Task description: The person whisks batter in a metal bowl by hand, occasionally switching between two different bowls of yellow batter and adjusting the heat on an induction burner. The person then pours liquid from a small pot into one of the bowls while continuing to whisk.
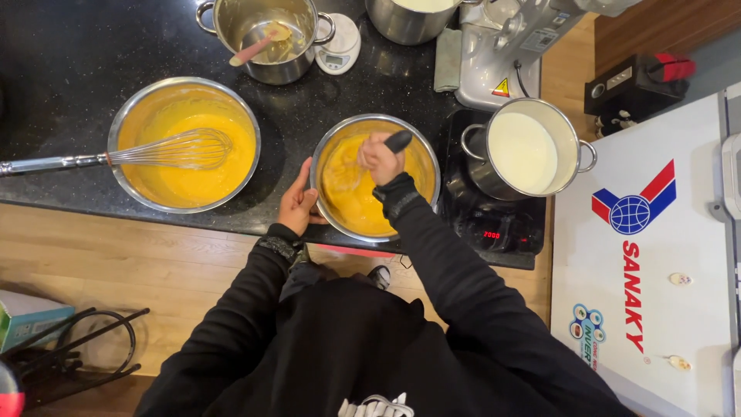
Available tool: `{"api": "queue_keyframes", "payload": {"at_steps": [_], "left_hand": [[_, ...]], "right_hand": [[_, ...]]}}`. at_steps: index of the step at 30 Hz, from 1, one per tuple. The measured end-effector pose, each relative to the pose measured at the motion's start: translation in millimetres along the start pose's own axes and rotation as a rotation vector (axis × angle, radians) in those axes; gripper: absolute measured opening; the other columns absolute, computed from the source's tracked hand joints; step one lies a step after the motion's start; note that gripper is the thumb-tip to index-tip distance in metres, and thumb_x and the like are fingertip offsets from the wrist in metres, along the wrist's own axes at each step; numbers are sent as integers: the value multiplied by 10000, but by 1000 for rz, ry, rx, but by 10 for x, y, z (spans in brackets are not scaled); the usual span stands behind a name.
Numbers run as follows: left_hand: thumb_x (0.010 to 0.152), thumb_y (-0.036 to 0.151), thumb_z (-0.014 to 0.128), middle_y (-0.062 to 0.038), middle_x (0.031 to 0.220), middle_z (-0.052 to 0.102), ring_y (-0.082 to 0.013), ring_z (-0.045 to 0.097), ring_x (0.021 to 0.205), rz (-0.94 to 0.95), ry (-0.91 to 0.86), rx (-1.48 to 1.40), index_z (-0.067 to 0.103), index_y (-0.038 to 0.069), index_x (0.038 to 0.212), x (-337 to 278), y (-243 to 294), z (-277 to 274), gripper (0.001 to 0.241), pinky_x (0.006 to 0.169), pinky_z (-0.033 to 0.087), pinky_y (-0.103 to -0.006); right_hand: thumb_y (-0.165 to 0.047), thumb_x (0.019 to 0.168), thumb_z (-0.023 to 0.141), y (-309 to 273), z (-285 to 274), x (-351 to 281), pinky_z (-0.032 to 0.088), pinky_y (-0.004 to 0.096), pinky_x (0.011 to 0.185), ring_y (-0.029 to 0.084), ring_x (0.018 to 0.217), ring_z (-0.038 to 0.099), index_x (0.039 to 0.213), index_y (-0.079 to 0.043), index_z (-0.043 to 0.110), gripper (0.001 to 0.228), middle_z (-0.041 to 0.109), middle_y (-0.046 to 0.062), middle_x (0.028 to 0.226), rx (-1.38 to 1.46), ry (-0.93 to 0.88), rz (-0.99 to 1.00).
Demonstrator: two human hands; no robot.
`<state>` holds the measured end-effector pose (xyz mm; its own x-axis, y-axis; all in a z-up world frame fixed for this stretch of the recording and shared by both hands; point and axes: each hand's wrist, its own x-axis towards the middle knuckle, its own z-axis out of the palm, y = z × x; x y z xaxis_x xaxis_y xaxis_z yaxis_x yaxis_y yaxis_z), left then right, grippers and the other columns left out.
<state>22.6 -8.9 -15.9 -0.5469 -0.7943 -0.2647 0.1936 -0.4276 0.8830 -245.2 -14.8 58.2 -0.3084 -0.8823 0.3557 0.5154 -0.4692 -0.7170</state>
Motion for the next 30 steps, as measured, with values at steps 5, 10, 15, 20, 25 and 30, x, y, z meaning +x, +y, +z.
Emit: {"api": "queue_keyframes", "payload": {"at_steps": [5, 10, 15, 20, 25, 30], "left_hand": [[1212, 37, 494, -284, 1256, 839, -429, 868, 887, 40, 41, -67, 314, 377, 1853, -60, 66, 97, 748, 653, 769, -532], [1210, 37, 518, -266, 1266, 841, -450, 864, 904, 27, 66, -102, 334, 369, 1849, -131, 36, 48, 743, 655, 759, -575], [1205, 32, 498, -273, 1273, 841, -494, 851, 893, 16, 69, -33, 404, 393, 1819, -150, 104, 48, 719, 624, 745, -605], [1215, 41, 456, -263, 1325, 832, -502, 851, 921, -9, 61, -34, 412, 396, 1811, -292, 471, 272, 695, 637, 744, -611], [1223, 53, 451, -281, 1316, 825, -511, 847, 934, -21, 42, -54, 365, 417, 1823, -379, 724, 425, 707, 638, 748, -616], [1215, 62, 445, -249, 1514, 752, -549, 829, 995, -2, 48, -100, 350, 401, 1828, -330, 640, 336, 707, 627, 744, -633]], "right_hand": [[48, 855, 599, -562, 122, -533, 260, 268, 378, 123, 343, 272, 608, -181, 330, 431, 213, -43, 491, 26, -58, 141], [63, 831, 581, -1089, -277, -1125, 259, 239, 371, 127, 345, 262, 586, -188, 311, 442, 199, -38, 487, -19, -12, 225], [91, 818, 554, -1822, 68, -1116, 241, 255, 356, 128, 375, 227, 551, -153, 320, 431, 233, -11, 483, -325, -14, 101], [80, 958, 492, -1564, -430, -745, 278, 205, 385, 107, 360, 301, 649, -202, 335, 447, 284, -41, 482, -382, -36, -120], [127, 923, 505, -1252, -436, -284, 214, 270, 330, 175, 291, 241, 615, -163, 300, 470, 261, 45, 414, -450, 271, -413], [-8, 861, 658, -472, -833, -113, 317, 354, 357, 188, 327, 335, 726, -220, 326, 417, 182, -18, 496, -51, 678, -316]]}}
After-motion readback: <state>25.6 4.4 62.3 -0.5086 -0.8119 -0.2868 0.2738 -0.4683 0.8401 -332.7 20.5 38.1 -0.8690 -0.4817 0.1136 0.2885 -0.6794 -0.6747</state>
